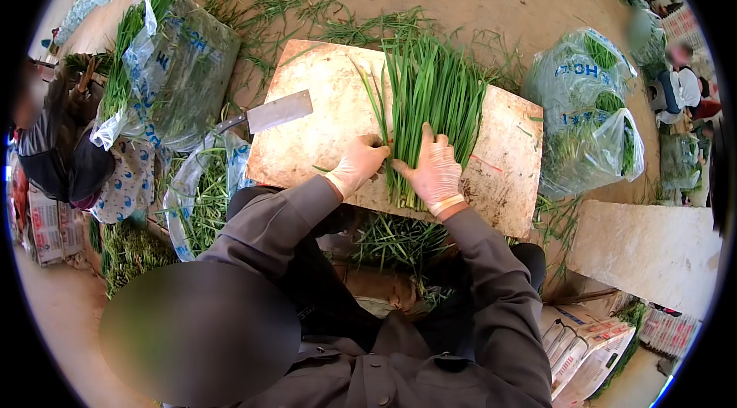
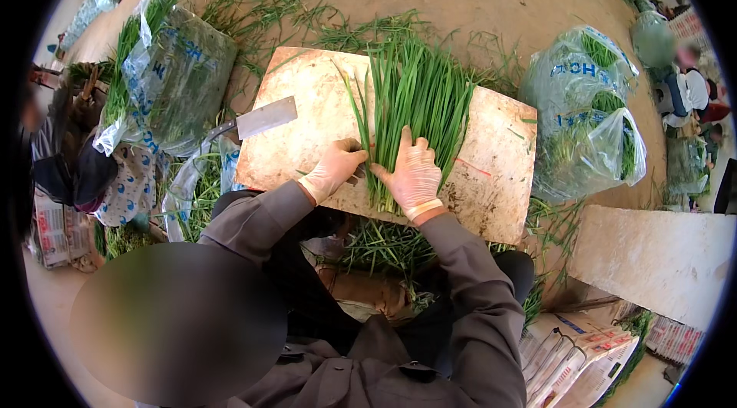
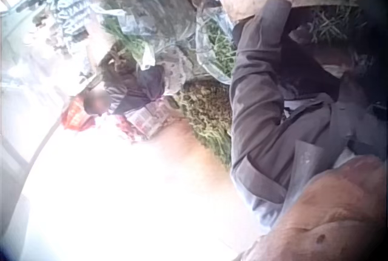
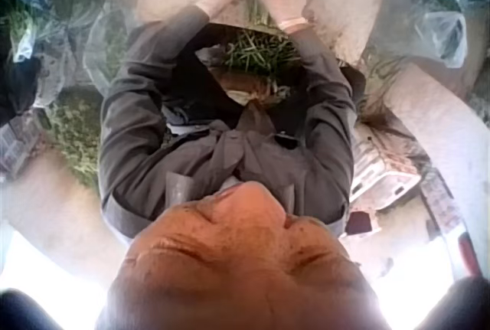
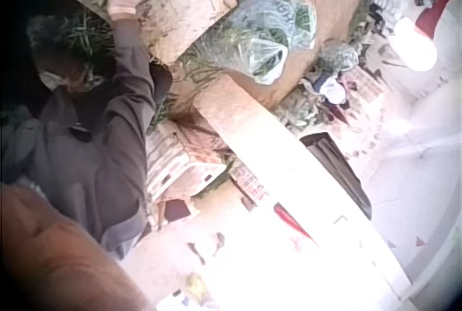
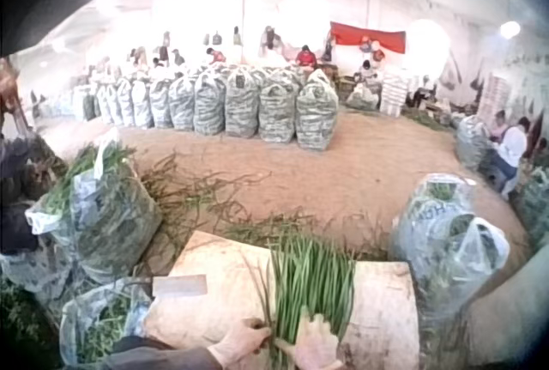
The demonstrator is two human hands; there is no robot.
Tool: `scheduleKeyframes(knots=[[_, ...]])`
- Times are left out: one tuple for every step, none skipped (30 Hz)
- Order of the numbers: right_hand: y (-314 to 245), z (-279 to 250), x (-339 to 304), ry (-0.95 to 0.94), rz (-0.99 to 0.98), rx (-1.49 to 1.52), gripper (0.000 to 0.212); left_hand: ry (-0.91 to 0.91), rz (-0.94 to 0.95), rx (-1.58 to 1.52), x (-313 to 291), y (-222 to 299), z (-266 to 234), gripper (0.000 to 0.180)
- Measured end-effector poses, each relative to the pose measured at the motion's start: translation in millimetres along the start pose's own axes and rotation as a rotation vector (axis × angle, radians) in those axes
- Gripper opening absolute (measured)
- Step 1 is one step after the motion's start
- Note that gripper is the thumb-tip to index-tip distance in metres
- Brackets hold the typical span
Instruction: The person sorts bunches of green vegetables by hand, trims the root ends using a knife on a wooden board, and secures a bundle with a red tie.
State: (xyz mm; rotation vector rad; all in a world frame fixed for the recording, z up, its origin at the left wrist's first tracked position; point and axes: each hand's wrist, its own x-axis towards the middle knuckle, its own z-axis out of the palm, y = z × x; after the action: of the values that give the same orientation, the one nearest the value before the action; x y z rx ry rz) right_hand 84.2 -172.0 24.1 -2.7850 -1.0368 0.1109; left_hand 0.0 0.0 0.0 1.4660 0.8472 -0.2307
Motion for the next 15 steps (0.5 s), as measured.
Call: scheduleKeyframes(knots=[[-3.0, 0.1, 0.5, 0.005, -0.011, -0.029, 0.111, 0.019, 0.018, 0.006, 1.7, -0.5, 0.6, 0.030], [-6.1, -0.1, 0.9, 0.010, -0.021, -0.058, 0.111, 0.038, 0.035, 0.011, 3.1, -1.2, 1.1, 0.028], [-9.0, -2.6, 0.9, 0.005, -0.010, -0.062, 0.112, 0.054, 0.095, 0.019, 5.0, -4.6, 2.7, 0.026], [-12.4, -5.6, 0.7, -0.001, 0.001, -0.065, 0.114, 0.071, 0.153, 0.026, 5.5, -8.9, 4.5, 0.025], [-15.6, -8.0, 0.3, -0.007, 0.012, -0.067, 0.115, 0.088, 0.212, 0.035, 5.2, -13.5, 6.2, 0.024], [-21.9, -8.3, -2.2, -0.053, 0.041, -0.065, 0.118, 0.079, 0.236, 0.024, 9.4, -29.3, 5.6, 0.023], [-30.8, -10.2, -0.5, -0.066, 0.037, -0.060, 0.118, 0.083, 0.272, 0.012, 17.6, -46.2, 0.3, 0.022], [-31.4, -13.2, 0.6, -0.073, 0.050, -0.069, 0.118, 0.068, 0.317, -0.002, 23.7, -50.9, 2.3, 0.022], [-28.0, -13.1, -1.9, -0.091, 0.071, -0.079, 0.118, 0.029, 0.280, -0.033, 17.0, -46.3, 8.1, 0.022], [-26.0, -12.5, -2.8, -0.078, 0.076, -0.107, 0.117, -0.004, 0.251, -0.058, 4.5, -34.7, 10.1, 0.021], [-24.7, -9.4, -1.9, -0.081, 0.093, -0.136, 0.115, -0.037, 0.221, -0.083, -9.1, -23.4, 12.0, 0.021], [-25.4, -5.1, -4.7, -0.060, 0.087, -0.150, 0.114, -0.073, 0.213, -0.113, -24.6, -19.3, 12.6, 0.019], [-29.4, -4.7, -4.0, -0.031, 0.076, -0.161, 0.114, -0.095, 0.239, -0.154, -30.7, -22.9, 11.8, 0.018], [-31.8, -5.2, -4.1, -0.043, 0.070, -0.184, 0.114, -0.119, 0.265, -0.194, -36.8, -26.3, 11.7, 0.018], [-32.3, -0.4, -8.0, -0.038, 0.065, -0.200, 0.115, -0.146, 0.277, -0.236, -44.6, -33.3, 13.3, 0.017]])
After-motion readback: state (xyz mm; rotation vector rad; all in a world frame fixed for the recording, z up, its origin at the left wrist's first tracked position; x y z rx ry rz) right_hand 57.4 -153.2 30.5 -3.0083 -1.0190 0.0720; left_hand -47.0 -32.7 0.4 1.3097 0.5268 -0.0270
